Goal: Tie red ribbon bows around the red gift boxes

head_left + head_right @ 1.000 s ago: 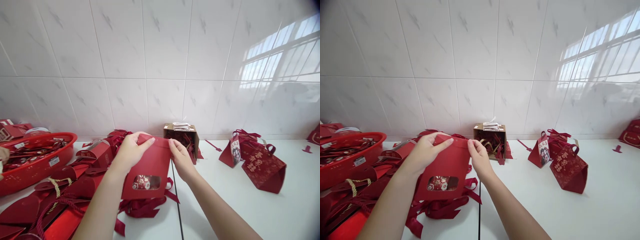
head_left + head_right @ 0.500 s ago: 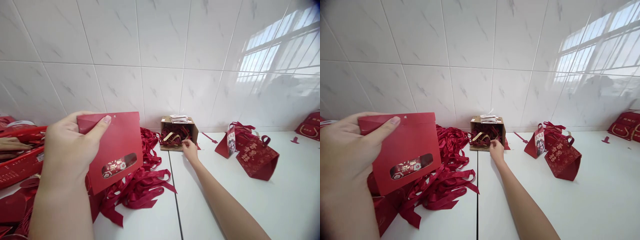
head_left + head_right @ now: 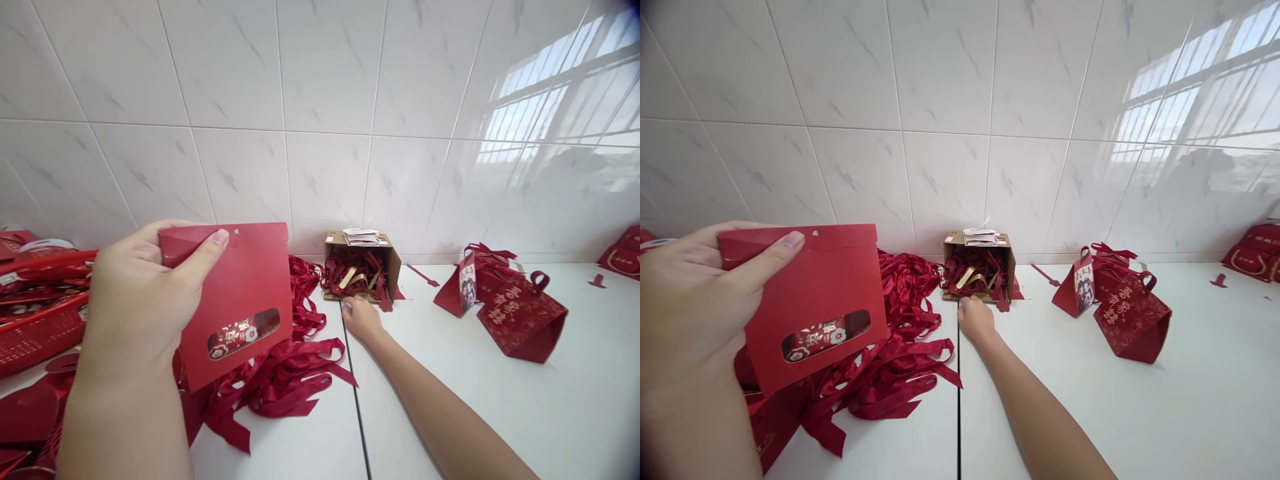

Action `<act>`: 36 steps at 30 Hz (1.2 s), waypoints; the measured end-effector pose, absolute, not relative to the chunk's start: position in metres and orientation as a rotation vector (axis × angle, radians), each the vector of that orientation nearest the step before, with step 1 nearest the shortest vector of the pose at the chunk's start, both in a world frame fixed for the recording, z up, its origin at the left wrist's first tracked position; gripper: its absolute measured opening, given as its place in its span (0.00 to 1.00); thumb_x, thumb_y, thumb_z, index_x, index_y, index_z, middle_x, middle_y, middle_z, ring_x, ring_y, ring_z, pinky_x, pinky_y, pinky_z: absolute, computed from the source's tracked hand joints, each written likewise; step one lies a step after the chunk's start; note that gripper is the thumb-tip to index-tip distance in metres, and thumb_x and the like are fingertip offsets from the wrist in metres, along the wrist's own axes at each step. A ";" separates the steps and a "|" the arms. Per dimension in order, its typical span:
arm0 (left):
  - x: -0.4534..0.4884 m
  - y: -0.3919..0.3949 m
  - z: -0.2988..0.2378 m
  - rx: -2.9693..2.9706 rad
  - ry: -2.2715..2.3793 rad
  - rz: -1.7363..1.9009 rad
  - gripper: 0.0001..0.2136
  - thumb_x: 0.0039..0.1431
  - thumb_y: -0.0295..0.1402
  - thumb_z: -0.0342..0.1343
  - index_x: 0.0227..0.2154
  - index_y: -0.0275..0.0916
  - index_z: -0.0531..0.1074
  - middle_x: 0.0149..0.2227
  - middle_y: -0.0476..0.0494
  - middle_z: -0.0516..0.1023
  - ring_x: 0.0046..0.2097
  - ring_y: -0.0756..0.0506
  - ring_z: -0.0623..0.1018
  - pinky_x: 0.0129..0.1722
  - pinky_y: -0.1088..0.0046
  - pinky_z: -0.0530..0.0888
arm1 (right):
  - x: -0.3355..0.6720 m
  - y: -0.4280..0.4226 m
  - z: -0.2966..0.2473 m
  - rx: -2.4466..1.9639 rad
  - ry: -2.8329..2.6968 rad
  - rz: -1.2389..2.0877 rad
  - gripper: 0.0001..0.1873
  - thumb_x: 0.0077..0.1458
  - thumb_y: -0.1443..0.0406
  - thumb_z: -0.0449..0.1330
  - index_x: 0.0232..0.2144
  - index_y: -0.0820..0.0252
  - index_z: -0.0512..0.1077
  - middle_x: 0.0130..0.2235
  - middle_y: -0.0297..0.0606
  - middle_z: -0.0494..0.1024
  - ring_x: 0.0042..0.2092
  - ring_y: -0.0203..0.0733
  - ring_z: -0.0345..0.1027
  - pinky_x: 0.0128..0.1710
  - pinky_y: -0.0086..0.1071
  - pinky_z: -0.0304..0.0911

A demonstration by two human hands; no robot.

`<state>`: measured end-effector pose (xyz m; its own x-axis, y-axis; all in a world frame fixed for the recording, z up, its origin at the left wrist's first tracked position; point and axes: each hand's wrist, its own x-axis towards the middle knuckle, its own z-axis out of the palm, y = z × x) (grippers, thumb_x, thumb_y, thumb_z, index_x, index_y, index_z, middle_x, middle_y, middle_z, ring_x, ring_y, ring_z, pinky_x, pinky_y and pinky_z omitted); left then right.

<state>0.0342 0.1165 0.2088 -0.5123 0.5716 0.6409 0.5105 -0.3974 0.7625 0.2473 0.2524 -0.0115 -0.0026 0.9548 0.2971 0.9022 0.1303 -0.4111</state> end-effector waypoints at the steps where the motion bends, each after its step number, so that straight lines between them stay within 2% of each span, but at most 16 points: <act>1: 0.035 0.116 0.209 1.528 1.701 2.092 0.06 0.45 0.33 0.61 0.27 0.37 0.75 0.24 0.53 0.74 0.25 0.54 0.70 0.25 0.80 0.67 | 0.248 0.252 -0.012 -1.799 -1.921 0.125 0.17 0.55 0.65 0.50 0.43 0.56 0.73 0.43 0.43 0.74 0.42 0.46 0.70 0.36 0.32 0.60; 9: 0.036 0.114 0.210 1.516 1.710 2.073 0.05 0.45 0.32 0.61 0.27 0.37 0.75 0.23 0.54 0.73 0.24 0.54 0.70 0.24 0.82 0.67 | 0.251 0.245 -0.011 -1.840 -1.922 0.021 0.15 0.57 0.64 0.50 0.42 0.55 0.73 0.37 0.41 0.77 0.38 0.43 0.70 0.34 0.30 0.59; 12: 0.029 0.116 0.208 1.520 1.708 2.109 0.06 0.45 0.33 0.62 0.28 0.38 0.77 0.23 0.53 0.75 0.24 0.54 0.71 0.22 0.83 0.68 | 0.254 0.249 0.002 -1.791 -1.903 -0.084 0.20 0.62 0.62 0.42 0.41 0.60 0.73 0.42 0.44 0.75 0.44 0.42 0.68 0.41 0.31 0.59; 14: 0.024 0.118 0.206 1.537 1.668 2.141 0.08 0.43 0.33 0.64 0.30 0.39 0.77 0.24 0.53 0.76 0.24 0.53 0.72 0.21 0.83 0.69 | 0.257 0.257 0.017 -1.747 -1.912 -0.162 0.23 0.64 0.62 0.37 0.44 0.63 0.71 0.47 0.47 0.72 0.50 0.42 0.64 0.49 0.31 0.55; 18: 0.013 0.124 0.200 1.557 1.597 2.247 0.11 0.42 0.33 0.66 0.32 0.40 0.78 0.24 0.52 0.76 0.25 0.52 0.74 0.19 0.83 0.71 | 0.260 0.283 0.048 -1.675 -2.059 -0.236 0.19 0.63 0.65 0.43 0.52 0.61 0.66 0.56 0.44 0.66 0.58 0.40 0.55 0.56 0.31 0.47; 20: 0.008 0.126 0.198 1.557 1.590 2.260 0.12 0.42 0.34 0.66 0.33 0.41 0.78 0.24 0.52 0.77 0.25 0.51 0.74 0.19 0.82 0.71 | 0.260 0.294 0.057 -1.686 -2.177 -0.222 0.18 0.59 0.68 0.49 0.51 0.60 0.67 0.54 0.44 0.68 0.57 0.40 0.57 0.56 0.33 0.47; 22: 0.004 0.128 0.197 1.558 1.592 2.267 0.13 0.43 0.35 0.66 0.34 0.41 0.78 0.25 0.51 0.77 0.25 0.50 0.75 0.21 0.80 0.72 | 0.259 0.301 0.062 -1.748 -2.292 -0.187 0.15 0.55 0.70 0.54 0.46 0.62 0.71 0.48 0.44 0.73 0.52 0.43 0.63 0.54 0.37 0.50; 25: -0.001 0.130 0.195 1.576 1.580 2.292 0.13 0.43 0.35 0.66 0.35 0.42 0.78 0.25 0.51 0.77 0.27 0.50 0.75 0.23 0.79 0.73 | 0.260 0.303 0.065 -1.872 -2.405 -0.142 0.10 0.55 0.65 0.57 0.39 0.64 0.72 0.40 0.41 0.75 0.45 0.44 0.67 0.51 0.43 0.54; 28: -0.001 0.128 0.197 1.582 1.556 2.285 0.13 0.43 0.36 0.66 0.34 0.41 0.78 0.26 0.51 0.77 0.28 0.49 0.76 0.23 0.78 0.73 | 0.263 0.299 0.066 -1.933 -2.443 -0.120 0.14 0.56 0.59 0.58 0.41 0.64 0.70 0.39 0.39 0.75 0.43 0.43 0.68 0.51 0.45 0.55; 30: 0.003 0.125 0.199 1.558 1.551 2.271 0.12 0.43 0.36 0.65 0.33 0.40 0.78 0.26 0.51 0.77 0.27 0.50 0.75 0.22 0.78 0.72 | 0.265 0.297 0.066 -1.942 -2.429 -0.111 0.18 0.53 0.58 0.59 0.43 0.63 0.69 0.39 0.41 0.76 0.44 0.45 0.69 0.49 0.44 0.54; 36: 0.020 0.114 0.209 1.412 1.619 2.239 0.07 0.42 0.32 0.63 0.28 0.38 0.77 0.22 0.52 0.74 0.25 0.50 0.72 0.22 0.78 0.69 | 0.264 0.298 0.060 -1.974 -2.248 -0.116 0.14 0.60 0.61 0.51 0.41 0.64 0.70 0.42 0.49 0.76 0.46 0.48 0.69 0.47 0.40 0.55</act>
